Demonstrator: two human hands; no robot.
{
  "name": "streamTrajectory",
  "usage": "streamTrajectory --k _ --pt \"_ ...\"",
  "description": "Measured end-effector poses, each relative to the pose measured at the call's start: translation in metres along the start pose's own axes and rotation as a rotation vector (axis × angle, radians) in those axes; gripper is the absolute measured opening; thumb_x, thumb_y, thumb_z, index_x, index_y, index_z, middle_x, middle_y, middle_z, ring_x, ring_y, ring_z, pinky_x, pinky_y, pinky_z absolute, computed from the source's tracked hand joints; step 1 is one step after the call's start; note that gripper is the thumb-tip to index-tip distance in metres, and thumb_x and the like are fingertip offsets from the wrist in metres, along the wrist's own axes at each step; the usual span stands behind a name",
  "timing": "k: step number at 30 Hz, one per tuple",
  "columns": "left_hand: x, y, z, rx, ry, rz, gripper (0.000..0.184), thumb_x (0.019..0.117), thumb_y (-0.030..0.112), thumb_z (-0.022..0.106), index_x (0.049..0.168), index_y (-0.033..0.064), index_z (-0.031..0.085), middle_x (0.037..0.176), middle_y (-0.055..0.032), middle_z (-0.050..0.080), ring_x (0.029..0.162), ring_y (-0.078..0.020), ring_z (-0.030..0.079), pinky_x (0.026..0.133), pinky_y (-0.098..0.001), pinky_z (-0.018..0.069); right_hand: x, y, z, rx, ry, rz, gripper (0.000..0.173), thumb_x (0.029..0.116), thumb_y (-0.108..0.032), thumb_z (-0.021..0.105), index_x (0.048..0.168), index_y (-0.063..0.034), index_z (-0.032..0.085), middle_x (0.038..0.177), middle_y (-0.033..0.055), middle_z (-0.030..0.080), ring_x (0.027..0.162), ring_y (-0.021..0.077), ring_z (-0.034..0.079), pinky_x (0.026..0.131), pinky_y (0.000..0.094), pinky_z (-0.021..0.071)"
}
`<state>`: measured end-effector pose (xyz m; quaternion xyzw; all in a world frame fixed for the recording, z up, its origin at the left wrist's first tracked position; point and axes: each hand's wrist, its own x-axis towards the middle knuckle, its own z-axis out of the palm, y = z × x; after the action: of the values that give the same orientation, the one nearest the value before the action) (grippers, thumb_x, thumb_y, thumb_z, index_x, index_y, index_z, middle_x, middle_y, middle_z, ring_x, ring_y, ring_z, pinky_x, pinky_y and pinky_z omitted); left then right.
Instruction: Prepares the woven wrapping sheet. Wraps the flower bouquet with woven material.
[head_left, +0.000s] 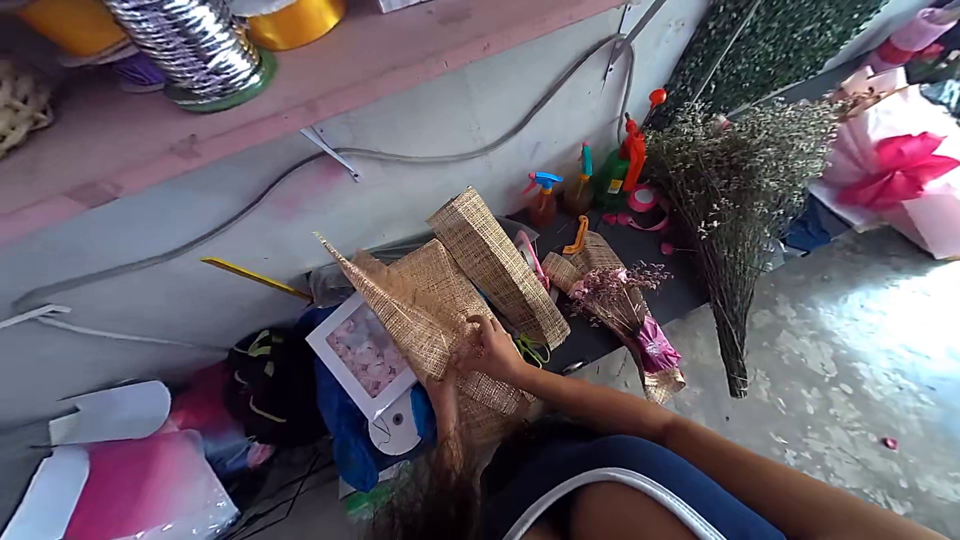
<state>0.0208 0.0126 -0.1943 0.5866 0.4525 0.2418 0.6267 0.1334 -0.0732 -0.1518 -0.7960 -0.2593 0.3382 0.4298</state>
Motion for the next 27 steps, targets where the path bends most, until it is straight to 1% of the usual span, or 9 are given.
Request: streamTrajectory --k 2,3,6,10,13,17,21,24,27 --pt "-0.002 0.012 0.002 -0.007 -0.018 0.008 0.029 0.0968 0.006 0.064 0.118 -0.0125 0.057 0.1 -0.0108 0.067 0.09 -0.0033 0.063 0.086 -0.0218 0.0521 0.005 -0.01 -0.01 -0.007 -0.051 0.065 0.111 0.0721 -0.029 0.093 0.16 -0.0094 0.027 0.15 0.0321 0.041 0.14 0.0494 0.039 0.112 0.0667 0.033" --pt "-0.005 0.017 0.004 -0.017 -0.033 -0.001 0.031 0.0984 0.006 0.062 0.121 -0.0138 0.055 0.102 -0.0119 0.067 0.092 -0.0037 0.063 0.088 -0.0219 0.0517 0.008 -0.011 -0.015 0.013 -0.099 0.07 0.116 0.0725 -0.028 0.093 0.161 -0.0072 0.02 0.147 0.032 0.047 0.137 0.0469 0.046 0.112 0.0635 0.0366" --pt "-0.007 0.023 0.007 -0.024 -0.053 -0.051 0.045 0.1044 0.019 0.056 0.133 -0.0144 0.048 0.125 -0.0229 0.061 0.112 -0.0149 0.06 0.101 -0.0305 0.0478 0.01 -0.004 -0.028 0.04 -0.216 -0.039 0.076 0.083 -0.017 0.085 0.142 0.0105 0.046 0.123 0.0288 0.065 0.117 0.0359 0.064 0.106 0.0502 0.0472" --pt "0.021 0.032 0.006 -0.207 -0.13 0.011 0.07 0.1017 0.013 0.048 0.159 -0.0014 0.011 0.156 -0.024 0.034 0.135 -0.0219 0.047 0.111 -0.0359 0.0431 0.007 0.005 -0.05 -0.067 -0.295 -0.14 0.041 0.088 -0.013 0.078 0.12 0.0088 0.064 0.112 0.0251 0.069 0.107 0.0333 0.067 0.1 0.052 0.0495" --pt "0.041 0.065 0.014 -0.255 -0.138 0.053 0.059 0.0988 0.006 0.052 0.151 -0.001 0.028 0.136 -0.0166 0.052 0.115 -0.0147 0.059 0.097 -0.0331 0.0525 0.002 0.021 -0.066 -0.062 -0.229 -0.111 0.04 0.0871 -0.017 0.08 0.115 0.0076 0.066 0.107 0.0227 0.07 0.102 0.0311 0.068 0.097 0.0523 0.0509" --pt "0.039 0.101 0.052 -0.254 -0.047 0.006 0.032 0.0939 0.002 0.068 0.123 -0.002 0.054 0.101 -0.0099 0.066 0.087 -0.0128 0.067 0.078 -0.0322 0.0587 -0.015 0.033 -0.093 0.046 -0.1 -0.058 0.043 0.0848 -0.024 0.084 0.113 0.004 0.068 0.101 0.015 0.072 0.094 0.02 0.069 0.092 0.0432 0.0541" --pt "0.027 0.11 0.088 -0.262 -0.056 0.043 0.032 0.1003 0.019 0.064 0.12 -0.0057 0.058 0.107 -0.0128 0.068 0.096 -0.016 0.067 0.086 -0.038 0.0578 -0.045 0.058 -0.117 0.163 -0.176 -0.126 0.072 0.0775 -0.003 0.085 0.141 0.0069 0.051 0.122 0.024 0.066 0.108 0.0263 0.066 0.1 0.0445 0.0521" --pt "0.011 0.114 0.112 -0.215 -0.149 0.064 0.03 0.1039 0.023 0.058 0.119 -0.0035 0.058 0.107 -0.0059 0.067 0.095 -0.0075 0.065 0.085 -0.0318 0.0565 -0.079 0.069 -0.137 0.121 -0.16 -0.121 0.062 0.0815 0.0 0.082 0.137 0.0099 0.054 0.122 0.0278 0.065 0.111 0.0324 0.066 0.102 0.0496 0.0498" --pt "-0.011 0.117 0.14 -0.291 -0.264 0.038 0.026 0.1063 0.02 0.053 0.122 0.0004 0.055 0.098 -0.0013 0.068 0.086 -0.0053 0.069 0.078 -0.0291 0.0608 -0.105 0.085 -0.15 0.106 -0.081 -0.088 0.071 0.0868 -0.002 0.078 0.149 0.007 0.043 0.13 0.0326 0.061 0.118 0.0408 0.063 0.106 0.0562 0.0464"
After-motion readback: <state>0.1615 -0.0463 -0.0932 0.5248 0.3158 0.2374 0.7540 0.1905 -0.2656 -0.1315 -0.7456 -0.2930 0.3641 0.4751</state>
